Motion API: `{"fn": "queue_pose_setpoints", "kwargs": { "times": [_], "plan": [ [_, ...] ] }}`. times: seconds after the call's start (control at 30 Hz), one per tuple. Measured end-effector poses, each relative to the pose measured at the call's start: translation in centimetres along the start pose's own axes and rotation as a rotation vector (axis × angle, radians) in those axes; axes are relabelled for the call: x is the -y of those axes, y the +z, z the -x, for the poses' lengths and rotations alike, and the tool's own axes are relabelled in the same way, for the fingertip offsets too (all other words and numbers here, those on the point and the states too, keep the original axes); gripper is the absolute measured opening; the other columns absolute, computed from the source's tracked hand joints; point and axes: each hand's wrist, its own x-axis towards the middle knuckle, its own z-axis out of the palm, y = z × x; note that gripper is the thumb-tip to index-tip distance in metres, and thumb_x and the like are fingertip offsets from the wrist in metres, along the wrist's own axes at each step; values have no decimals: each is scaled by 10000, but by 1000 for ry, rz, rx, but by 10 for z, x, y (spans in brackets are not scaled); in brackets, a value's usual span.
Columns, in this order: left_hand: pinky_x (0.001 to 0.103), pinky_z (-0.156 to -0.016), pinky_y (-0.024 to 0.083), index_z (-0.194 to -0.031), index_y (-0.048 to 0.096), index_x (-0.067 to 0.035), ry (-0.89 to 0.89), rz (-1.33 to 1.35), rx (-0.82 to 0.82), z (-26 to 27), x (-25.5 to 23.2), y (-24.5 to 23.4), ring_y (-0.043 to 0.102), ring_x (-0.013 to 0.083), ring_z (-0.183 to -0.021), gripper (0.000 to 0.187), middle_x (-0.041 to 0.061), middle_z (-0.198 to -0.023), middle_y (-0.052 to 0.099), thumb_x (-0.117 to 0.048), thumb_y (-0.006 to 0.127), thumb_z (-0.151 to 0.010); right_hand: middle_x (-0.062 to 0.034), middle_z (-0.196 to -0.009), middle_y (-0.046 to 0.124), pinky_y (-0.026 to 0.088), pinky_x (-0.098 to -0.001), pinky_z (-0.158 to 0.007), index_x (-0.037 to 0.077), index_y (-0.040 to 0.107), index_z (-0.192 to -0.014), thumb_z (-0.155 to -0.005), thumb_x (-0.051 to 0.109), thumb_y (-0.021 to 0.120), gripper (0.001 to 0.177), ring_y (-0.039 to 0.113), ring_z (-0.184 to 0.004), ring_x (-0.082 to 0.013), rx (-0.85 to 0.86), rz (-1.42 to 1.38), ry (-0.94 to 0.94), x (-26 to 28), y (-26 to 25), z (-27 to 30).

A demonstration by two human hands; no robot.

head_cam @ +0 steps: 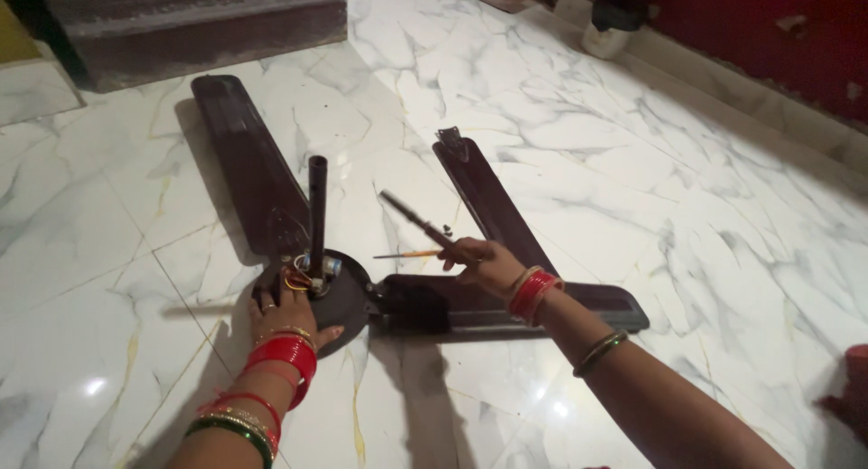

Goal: The person uses pliers and a screwdriver to remove screws and detach a fan blade from the motor housing. The blade is separated and set aside on the floor.

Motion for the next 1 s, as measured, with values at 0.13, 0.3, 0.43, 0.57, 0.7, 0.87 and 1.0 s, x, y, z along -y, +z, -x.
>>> {"fn": "queue_pose_setpoints", "kwargs": {
  "times": [0.13,0.3,0.43,0.57,0.7,0.87,1.0],
  "plan": [
    [524,-1274,117,-1636,58,-115,8,-24,49,-6,0,2,195,348,-1551,1188,96,-1735,-3,-786,632,-841,-76,-1120,727,548,-403,-911,111,754,-1086,-810,70,707,284,658,-1048,-250,44,340,-39,-3,20,12],
    [510,-1256,136,-1646,13,-120,12,-3,58,-6,2,1,155,381,-1550,1234,95,-1727,-29,-788,648,-827,-57,-1287,622,402,-542,-1022,191,737,-1141,-831,254,767,318,487,-1263,-345,65,938,-80,18,42,18],
    [508,-1272,139,-1645,39,-121,16,15,46,-3,3,0,151,344,-1568,1228,95,-1730,10,-787,659,-820,-35,-1355,578,395,-526,-1022,212,721,-1202,-798,284,766,413,470,-1274,-335,125,1109,-135,38,39,15],
    [507,-1265,147,-1648,6,-123,12,32,31,-1,4,0,145,346,-1564,1251,91,-1730,1,-772,678,-815,-19,-1350,588,309,-545,-1103,214,758,-1151,-818,308,759,345,453,-1297,-322,146,1204,-215,49,34,15],
    [503,-1281,143,-1652,17,-130,13,32,34,-3,4,0,177,343,-1563,1241,80,-1732,35,-775,671,-816,-21,-1296,606,272,-529,-1142,231,768,-1145,-840,382,746,341,450,-1301,-312,166,1164,-258,50,30,15],
    [518,-1275,138,-1649,51,-118,15,35,48,-2,4,0,148,360,-1569,1230,94,-1727,51,-770,682,-818,1,-1288,619,261,-535,-1163,268,763,-1141,-869,411,707,313,443,-1342,-281,188,1238,-276,47,26,17],
    [529,-1272,123,-1644,61,-110,19,18,56,-3,3,1,125,385,-1568,1217,101,-1727,38,-772,676,-828,-28,-1260,603,210,-588,-1149,310,737,-1219,-860,418,720,375,426,-1320,-304,196,1211,-293,46,22,14]
  ]
}}
